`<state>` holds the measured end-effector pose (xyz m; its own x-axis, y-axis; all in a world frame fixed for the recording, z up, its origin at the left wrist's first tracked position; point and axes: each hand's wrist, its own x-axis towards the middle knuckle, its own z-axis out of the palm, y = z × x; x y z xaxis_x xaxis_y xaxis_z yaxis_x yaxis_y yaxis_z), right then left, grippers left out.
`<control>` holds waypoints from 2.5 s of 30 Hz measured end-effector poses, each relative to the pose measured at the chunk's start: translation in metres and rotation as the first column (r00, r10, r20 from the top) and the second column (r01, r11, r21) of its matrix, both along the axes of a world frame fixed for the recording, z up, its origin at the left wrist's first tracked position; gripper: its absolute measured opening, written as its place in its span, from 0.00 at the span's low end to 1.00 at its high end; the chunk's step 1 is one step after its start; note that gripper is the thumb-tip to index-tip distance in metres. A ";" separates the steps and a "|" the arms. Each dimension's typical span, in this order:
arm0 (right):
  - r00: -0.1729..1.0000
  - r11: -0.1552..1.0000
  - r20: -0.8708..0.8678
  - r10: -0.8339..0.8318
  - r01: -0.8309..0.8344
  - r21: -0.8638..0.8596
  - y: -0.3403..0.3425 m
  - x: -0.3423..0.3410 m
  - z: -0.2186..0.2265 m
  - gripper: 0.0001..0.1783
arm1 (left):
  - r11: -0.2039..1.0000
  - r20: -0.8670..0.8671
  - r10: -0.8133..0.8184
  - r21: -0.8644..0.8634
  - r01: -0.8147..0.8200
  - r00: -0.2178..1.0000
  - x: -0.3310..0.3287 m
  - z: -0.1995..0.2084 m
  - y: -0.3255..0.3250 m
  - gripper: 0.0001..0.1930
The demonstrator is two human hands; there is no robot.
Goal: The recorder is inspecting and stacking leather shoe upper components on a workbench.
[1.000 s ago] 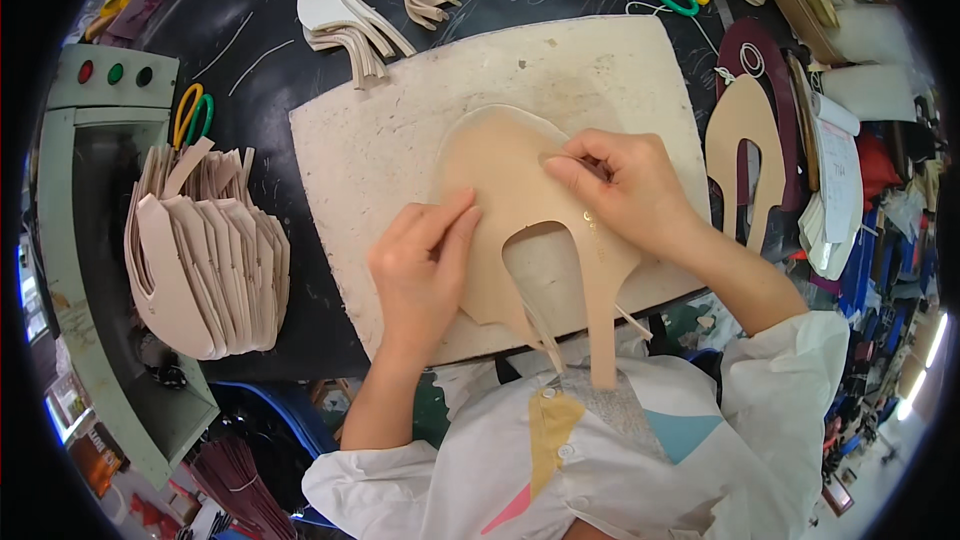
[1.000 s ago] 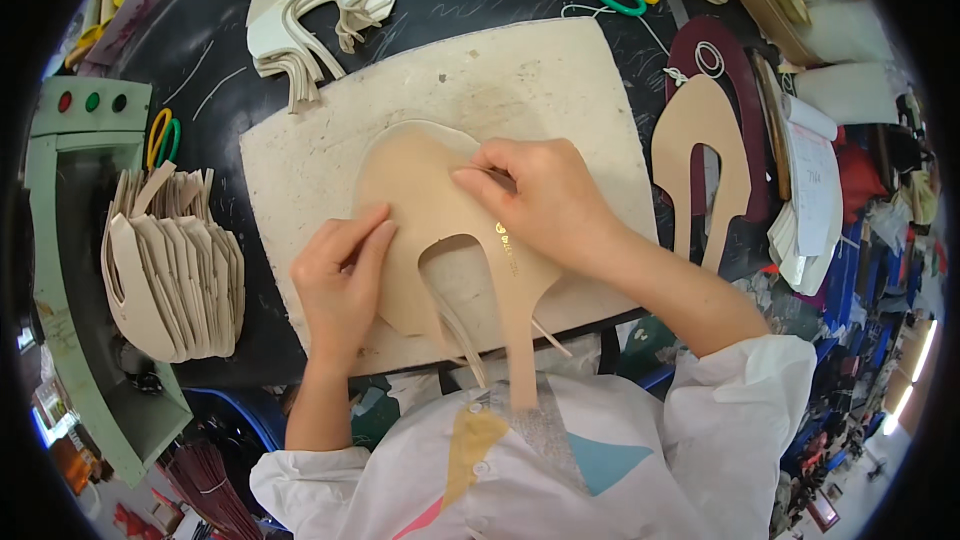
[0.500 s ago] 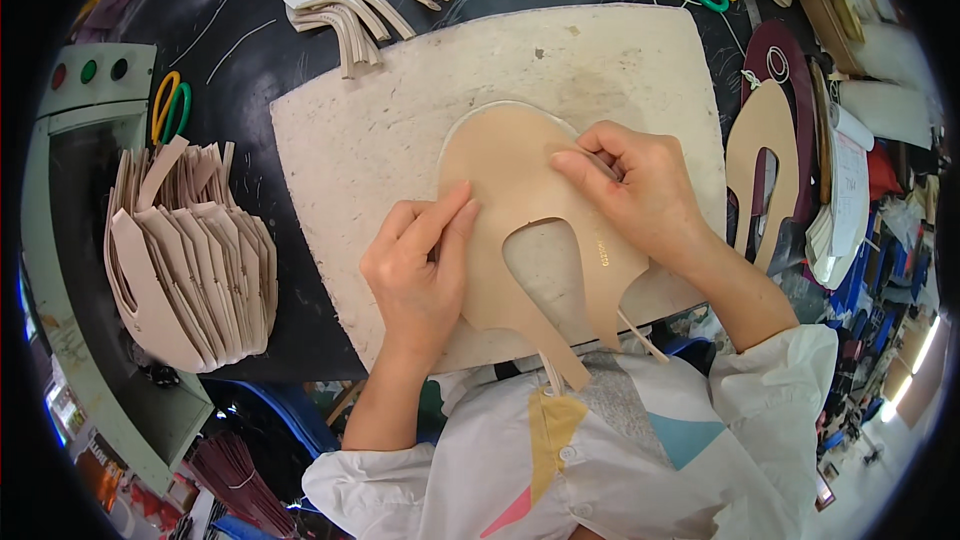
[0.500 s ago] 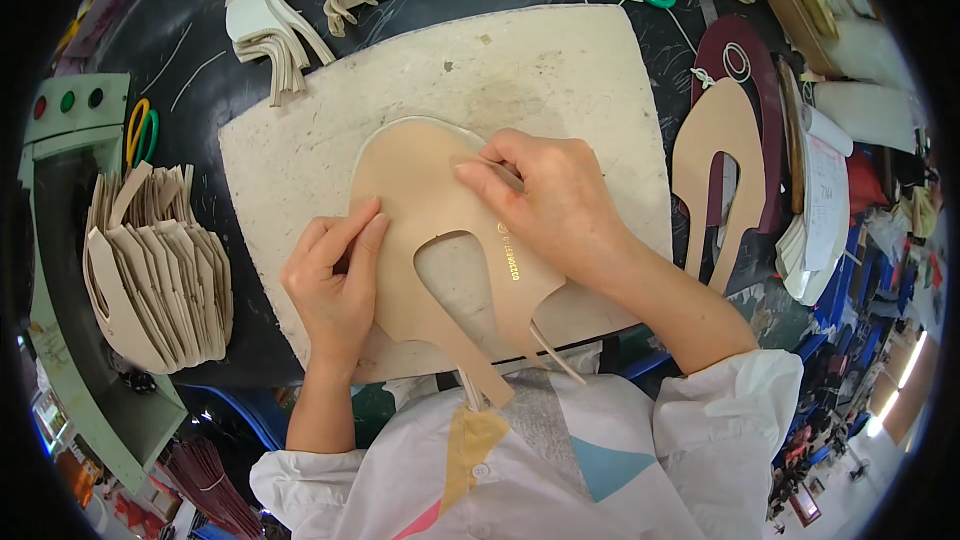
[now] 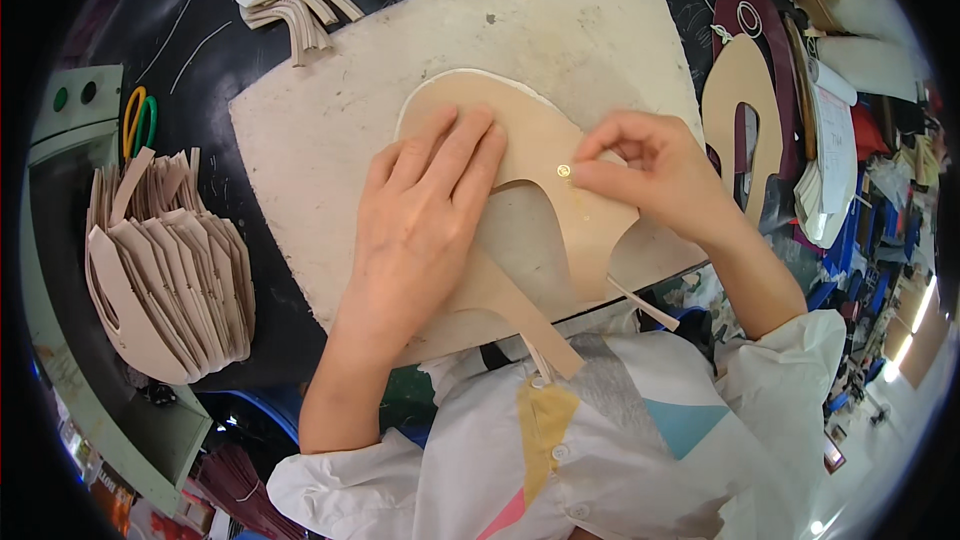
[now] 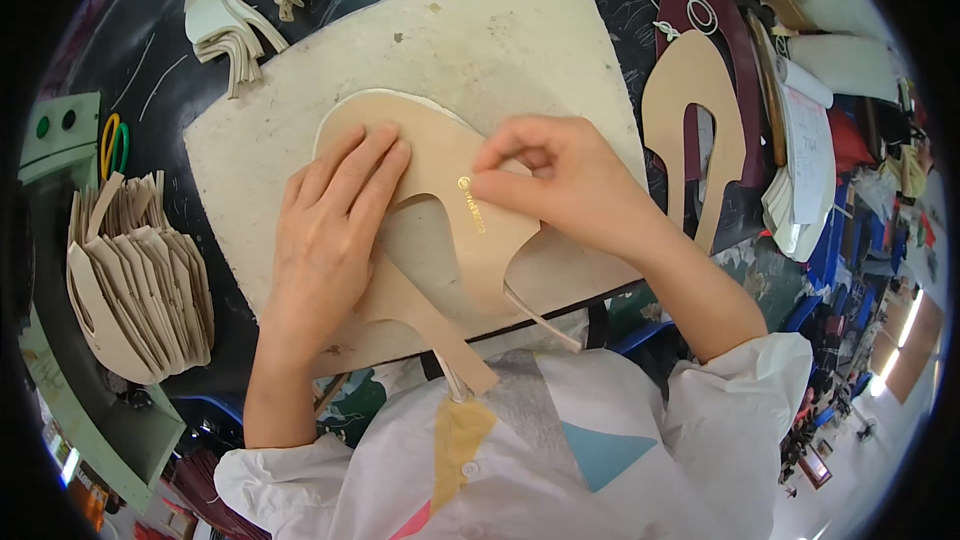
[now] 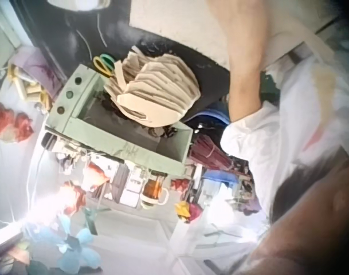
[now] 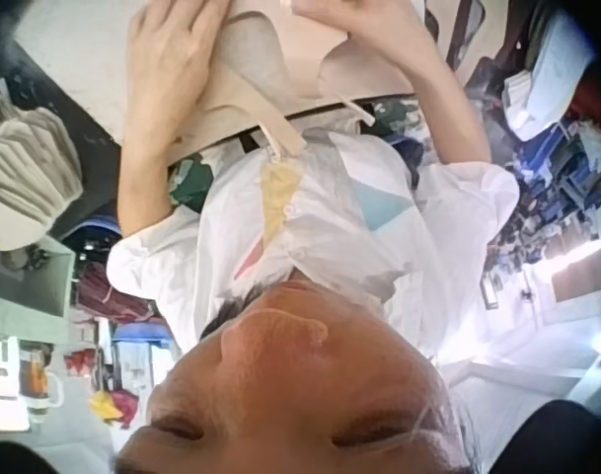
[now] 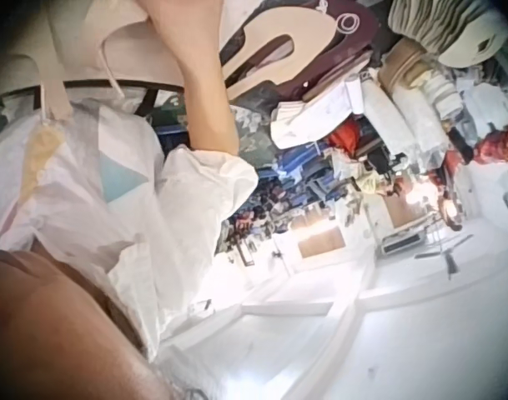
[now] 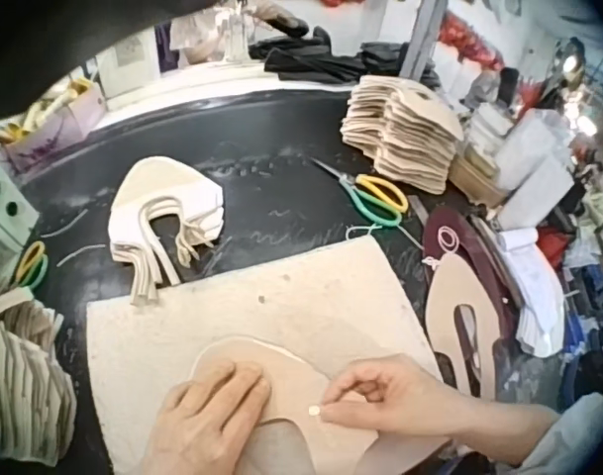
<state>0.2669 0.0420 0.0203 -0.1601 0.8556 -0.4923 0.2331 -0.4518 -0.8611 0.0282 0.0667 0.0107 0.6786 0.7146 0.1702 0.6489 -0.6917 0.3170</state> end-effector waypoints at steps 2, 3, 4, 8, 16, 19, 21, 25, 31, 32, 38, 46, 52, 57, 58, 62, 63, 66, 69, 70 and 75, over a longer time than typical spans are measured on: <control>0.996 0.991 0.064 -0.068 0.075 -0.108 -0.010 0.001 0.008 0.06 | 1.000 -0.011 0.006 -0.010 -0.006 1.000 0.002 0.001 0.000 0.21; 0.990 0.981 0.098 -0.100 0.115 -0.158 -0.014 0.000 0.011 0.06 | 1.000 -0.018 0.003 -0.016 -0.003 1.000 0.002 0.001 -0.001 0.21; 0.985 0.985 0.119 -0.122 0.135 -0.108 -0.019 -0.001 0.009 0.06 | 1.000 -0.025 0.000 -0.022 -0.001 1.000 0.002 0.001 -0.001 0.21; 0.962 0.987 0.240 -0.131 0.102 0.128 -0.032 -0.006 -0.008 0.06 | 0.997 -0.045 0.000 -0.071 -0.003 0.999 0.006 0.008 -0.001 0.22; 0.911 0.941 0.413 -0.021 -0.122 0.316 -0.022 0.000 -0.009 0.09 | 0.980 -0.051 -0.134 -0.153 0.125 0.990 -0.003 0.008 0.012 0.30; 0.825 0.666 0.455 -0.335 -0.133 0.734 0.020 0.034 -0.012 0.12 | 1.000 -0.195 0.013 0.001 -0.013 0.981 -0.011 0.020 -0.004 0.27; 0.818 0.538 -0.026 -0.575 0.402 0.741 0.039 0.042 0.023 0.08 | 0.990 -0.250 0.138 0.040 -0.132 0.958 -0.018 0.019 -0.027 0.25; 0.784 0.734 0.403 -0.472 0.096 0.672 0.000 0.032 0.040 0.09 | 0.969 -0.139 0.243 -0.006 -0.246 0.960 -0.032 0.009 -0.056 0.29; 0.854 0.686 0.475 -0.211 -0.217 0.694 -0.036 -0.023 -0.011 0.14 | 0.995 0.031 0.042 -0.094 -0.039 0.999 -0.010 -0.003 -0.065 0.38; 0.872 0.602 0.433 -0.229 -0.223 0.767 -0.039 -0.026 -0.018 0.14 | 0.988 -0.031 0.028 -0.151 -0.032 0.999 -0.010 -0.004 -0.070 0.41; 0.908 0.748 0.311 -0.282 0.005 0.664 -0.044 -0.028 -0.021 0.12 | 0.970 -0.095 -0.039 -0.244 0.015 0.995 -0.013 0.000 -0.069 0.51; 0.908 0.813 0.382 -0.174 -0.086 0.575 -0.036 -0.024 -0.020 0.09 | 0.963 0.091 -0.058 -0.256 0.079 0.994 0.023 -0.007 -0.081 0.48; 0.914 0.852 0.365 -0.175 -0.045 0.521 -0.035 -0.020 -0.018 0.07 | 0.993 -0.089 0.034 -0.112 -0.044 0.995 -0.048 0.014 -0.057 0.38; 0.975 0.883 -0.015 -0.221 0.207 0.420 -0.045 -0.004 -0.033 0.04 | 0.963 -0.098 -0.080 0.249 0.102 0.992 -0.074 0.050 -0.047 0.25; 0.971 0.868 0.020 -0.240 0.205 0.452 -0.046 0.003 -0.035 0.04 | 0.948 0.070 0.016 0.316 -0.037 0.997 -0.087 0.069 -0.038 0.21; 0.970 0.882 0.032 -0.243 0.207 0.424 -0.047 0.001 -0.031 0.05 | 0.474 0.704 0.624 0.006 -0.880 0.341 -0.162 0.119 -0.045 0.12; 0.971 0.882 0.067 -0.231 0.180 0.436 -0.048 0.003 -0.035 0.05 | 0.477 0.843 0.533 -0.227 -0.849 0.074 -0.183 0.112 -0.040 0.14; 0.982 0.893 0.079 -0.173 0.123 0.433 -0.046 -0.002 -0.036 0.06 | 0.221 0.669 0.743 -0.242 -0.945 0.003 -0.275 0.071 -0.084 0.16; 0.978 0.880 0.085 -0.191 0.133 0.455 -0.047 0.007 -0.043 0.06 | 0.030 0.511 0.855 0.127 -0.991 0.092 -0.286 0.062 -0.089 0.17; 0.982 0.884 0.075 -0.175 0.123 0.451 -0.047 0.006 -0.042 0.06 | 0.012 0.480 0.864 0.283 -0.959 0.153 -0.279 0.061 -0.083 0.17; 0.970 0.860 0.114 -0.212 0.130 0.494 -0.042 -0.004 -0.029 0.05 | 0.484 0.578 0.631 0.227 -0.845 0.517 -0.147 0.081 0.044 0.17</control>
<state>0.2629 0.0001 -0.0085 0.0558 0.9982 -0.0197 0.3426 -0.0377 -0.9387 -0.1188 0.1105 0.0917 -0.2763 0.6708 0.6882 0.8768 -0.1173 0.4664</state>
